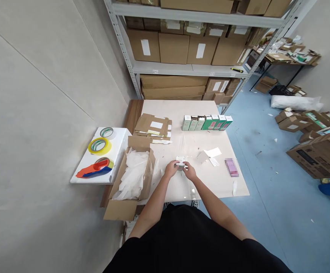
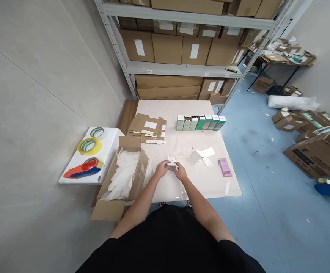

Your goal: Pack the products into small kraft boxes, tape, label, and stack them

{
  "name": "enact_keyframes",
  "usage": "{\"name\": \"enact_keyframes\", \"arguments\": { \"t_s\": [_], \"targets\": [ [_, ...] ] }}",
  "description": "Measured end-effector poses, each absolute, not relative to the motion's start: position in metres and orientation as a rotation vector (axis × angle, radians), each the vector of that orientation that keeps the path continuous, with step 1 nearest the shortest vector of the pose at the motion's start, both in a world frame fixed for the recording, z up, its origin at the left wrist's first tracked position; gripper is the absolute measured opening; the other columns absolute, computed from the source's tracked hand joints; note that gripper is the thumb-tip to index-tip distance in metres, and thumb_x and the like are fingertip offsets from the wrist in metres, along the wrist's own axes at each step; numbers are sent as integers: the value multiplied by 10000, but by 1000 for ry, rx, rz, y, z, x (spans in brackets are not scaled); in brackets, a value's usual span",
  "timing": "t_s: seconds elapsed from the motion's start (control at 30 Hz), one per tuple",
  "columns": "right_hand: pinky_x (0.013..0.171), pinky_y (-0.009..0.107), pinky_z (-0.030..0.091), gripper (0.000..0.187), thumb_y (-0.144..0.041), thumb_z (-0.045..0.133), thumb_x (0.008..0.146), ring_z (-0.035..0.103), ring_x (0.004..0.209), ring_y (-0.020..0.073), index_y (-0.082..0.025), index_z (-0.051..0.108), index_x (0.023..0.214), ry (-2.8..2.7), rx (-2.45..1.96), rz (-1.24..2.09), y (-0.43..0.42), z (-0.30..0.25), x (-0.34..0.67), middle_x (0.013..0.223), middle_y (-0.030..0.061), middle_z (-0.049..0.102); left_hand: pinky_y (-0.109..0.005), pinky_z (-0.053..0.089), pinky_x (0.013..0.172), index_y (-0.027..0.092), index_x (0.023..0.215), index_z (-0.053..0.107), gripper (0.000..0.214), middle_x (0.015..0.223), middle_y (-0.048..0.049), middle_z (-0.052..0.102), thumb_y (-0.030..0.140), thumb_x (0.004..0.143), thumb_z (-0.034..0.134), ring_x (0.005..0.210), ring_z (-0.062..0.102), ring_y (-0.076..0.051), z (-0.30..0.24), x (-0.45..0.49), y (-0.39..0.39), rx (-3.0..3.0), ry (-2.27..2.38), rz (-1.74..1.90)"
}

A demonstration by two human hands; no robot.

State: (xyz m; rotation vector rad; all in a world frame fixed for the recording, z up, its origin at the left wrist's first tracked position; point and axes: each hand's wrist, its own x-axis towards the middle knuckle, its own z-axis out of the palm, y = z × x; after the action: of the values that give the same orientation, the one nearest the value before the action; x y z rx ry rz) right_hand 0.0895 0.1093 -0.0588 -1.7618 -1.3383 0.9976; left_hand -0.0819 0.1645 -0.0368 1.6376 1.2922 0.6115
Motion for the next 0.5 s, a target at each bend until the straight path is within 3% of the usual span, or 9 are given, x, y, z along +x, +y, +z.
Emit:
{"name": "enact_keyframes", "arguments": {
  "t_s": [0.17, 0.33, 0.5],
  "targets": [
    [981, 399, 575, 664, -134, 544, 725, 733, 1071, 206, -332, 567, 1358, -1214, -1682, 1165, 105, -78, 85, 1362, 8, 657, -373, 504, 1036, 193, 1317, 668, 536, 1248, -83, 726, 51, 814, 548, 1094, 682, -221, -44, -83, 152, 1554, 1312, 626],
    [1047, 431, 535, 691, -218, 564, 729, 695, 1164, 229, -310, 553, 1414, -1101, -1615, 1292, 143, -82, 69, 1457, 38, 596, -367, 530, 996, 175, 1388, 624, 658, 1214, -94, 738, 5, 756, 556, 1048, 700, -226, -41, -92, 169, 1476, 1343, 634],
    [1101, 447, 490, 782, -219, 580, 723, 626, 1278, 247, -309, 495, 1496, -1166, -1501, 1383, 194, -70, 46, 1539, 49, 528, -376, 494, 1086, 195, 1384, 628, 655, 1416, -99, 644, 43, 747, 608, 1229, 641, -251, -29, -109, 205, 1446, 1404, 783]
  ]
}}
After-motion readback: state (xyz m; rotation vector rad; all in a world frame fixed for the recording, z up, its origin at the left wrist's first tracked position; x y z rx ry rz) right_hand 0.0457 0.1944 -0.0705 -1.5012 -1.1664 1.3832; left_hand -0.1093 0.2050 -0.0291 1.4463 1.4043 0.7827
